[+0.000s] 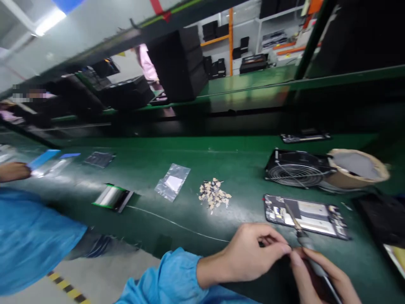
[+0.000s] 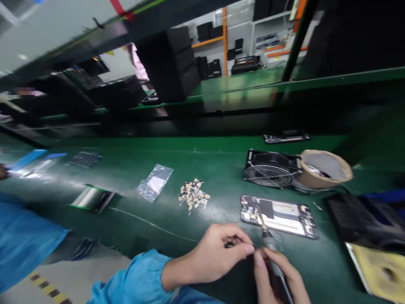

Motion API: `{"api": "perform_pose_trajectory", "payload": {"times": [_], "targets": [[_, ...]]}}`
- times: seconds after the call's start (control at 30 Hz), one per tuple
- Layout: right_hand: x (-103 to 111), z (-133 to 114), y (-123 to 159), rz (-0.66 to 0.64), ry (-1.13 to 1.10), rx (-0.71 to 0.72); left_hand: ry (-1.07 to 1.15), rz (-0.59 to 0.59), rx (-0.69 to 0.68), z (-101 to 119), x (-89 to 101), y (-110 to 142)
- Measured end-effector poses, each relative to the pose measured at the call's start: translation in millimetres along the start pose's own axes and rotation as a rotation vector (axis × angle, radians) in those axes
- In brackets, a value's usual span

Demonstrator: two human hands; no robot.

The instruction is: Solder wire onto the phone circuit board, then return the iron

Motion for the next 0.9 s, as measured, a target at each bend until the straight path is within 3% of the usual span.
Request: {"api": "perform_pose_trajectory", "payload": {"times": [0.07, 0.2, 0.37, 0.47, 0.6, 0.73, 0.9], "targets": [[3.4, -4.4, -3.2, 0.024, -0.031, -0.012, -0.061, 0.003, -0.033, 6.9, 6.3, -5.1], [13.1, -3.7, -3.8, 0.097, -0.046, -0.018, -0.275, 0.015, -0.381, 37.2, 29.8, -35.0], [27.5, 7.5, 1.0, 0.152, -0.030, -0.043, -0.526, -0.091, -0.223, 31.3, 38.3, -82.0], [37.7, 23.6, 8.3, 0.157, -0.036, -0.091, -0.580, -0.106, -0.130, 27.2, 33.6, -89.9], [40.2, 38.2, 16.1, 0.088, -0.056, -0.156, -0.600, -0.109, -0.128, 30.3, 29.0, -89.9], [38.4, 22.9, 11.4, 0.172, -0.030, -0.103, -0.595, -0.107, -0.106, 30.8, 29.9, -91.2], [32.4, 3.2, 1.7, 0.174, -0.015, -0.072, -0.562, -0.099, -0.154, 29.0, 30.5, -90.4]]}}
Point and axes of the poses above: each hand's wrist, its own y-axis away from the middle knuckle, its own x-axis out of the back of the hand, z = x × y, the point moved 6 cm from there along -y, towards the middle knuckle, and after that the axes turned 3 degrees about -z, right-handed, at the moved point
